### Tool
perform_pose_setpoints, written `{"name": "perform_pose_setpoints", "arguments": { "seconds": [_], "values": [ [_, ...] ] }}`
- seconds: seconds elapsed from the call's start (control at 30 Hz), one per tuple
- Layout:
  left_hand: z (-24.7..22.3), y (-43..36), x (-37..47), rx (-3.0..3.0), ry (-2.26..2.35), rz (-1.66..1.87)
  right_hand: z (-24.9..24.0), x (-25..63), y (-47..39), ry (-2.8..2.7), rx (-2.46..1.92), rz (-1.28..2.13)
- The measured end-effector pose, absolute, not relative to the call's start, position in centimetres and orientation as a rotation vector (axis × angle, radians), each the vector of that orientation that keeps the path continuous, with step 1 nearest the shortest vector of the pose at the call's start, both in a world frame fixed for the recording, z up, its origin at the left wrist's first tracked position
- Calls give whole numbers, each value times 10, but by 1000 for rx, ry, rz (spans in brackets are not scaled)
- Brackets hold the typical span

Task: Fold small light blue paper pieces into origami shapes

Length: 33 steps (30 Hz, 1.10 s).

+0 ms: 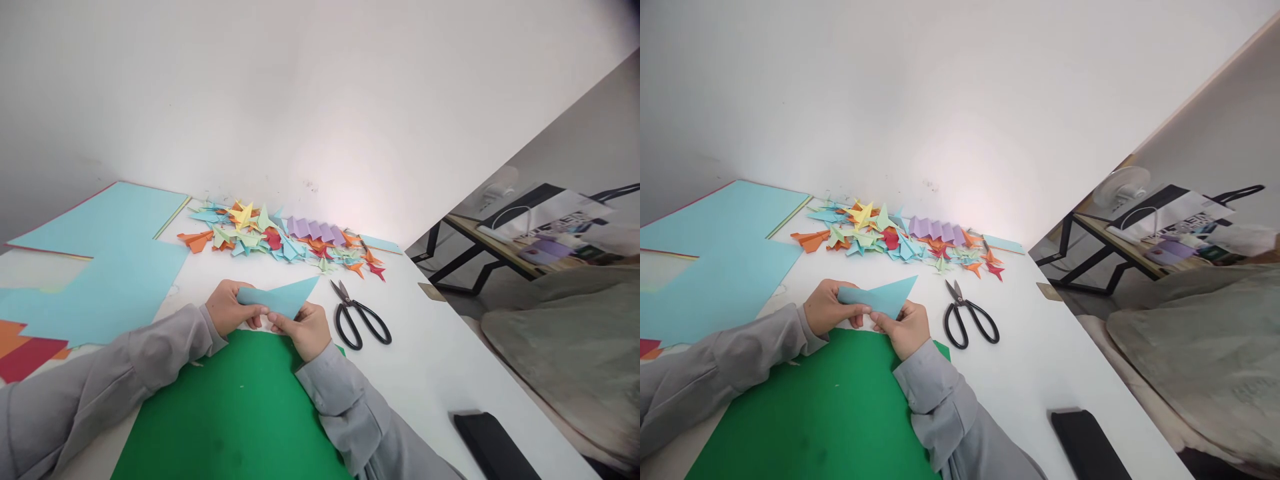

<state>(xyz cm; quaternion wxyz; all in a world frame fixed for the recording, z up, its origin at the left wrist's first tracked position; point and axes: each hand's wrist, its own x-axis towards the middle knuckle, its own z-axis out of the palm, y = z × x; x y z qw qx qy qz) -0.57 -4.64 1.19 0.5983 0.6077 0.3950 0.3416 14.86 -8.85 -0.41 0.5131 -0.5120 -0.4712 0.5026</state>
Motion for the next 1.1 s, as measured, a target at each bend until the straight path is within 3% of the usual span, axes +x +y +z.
{"name": "perform_pose_setpoints", "arguments": {
  "seconds": [0.83, 1.1],
  "values": [
    [18, -47, -6, 1407, 935, 818, -2, 146, -86, -1150, -1244, 1281],
    [18, -46, -5, 1307, 917, 858, 4, 144, -87, -1134, -1345, 1156]
  ]
}}
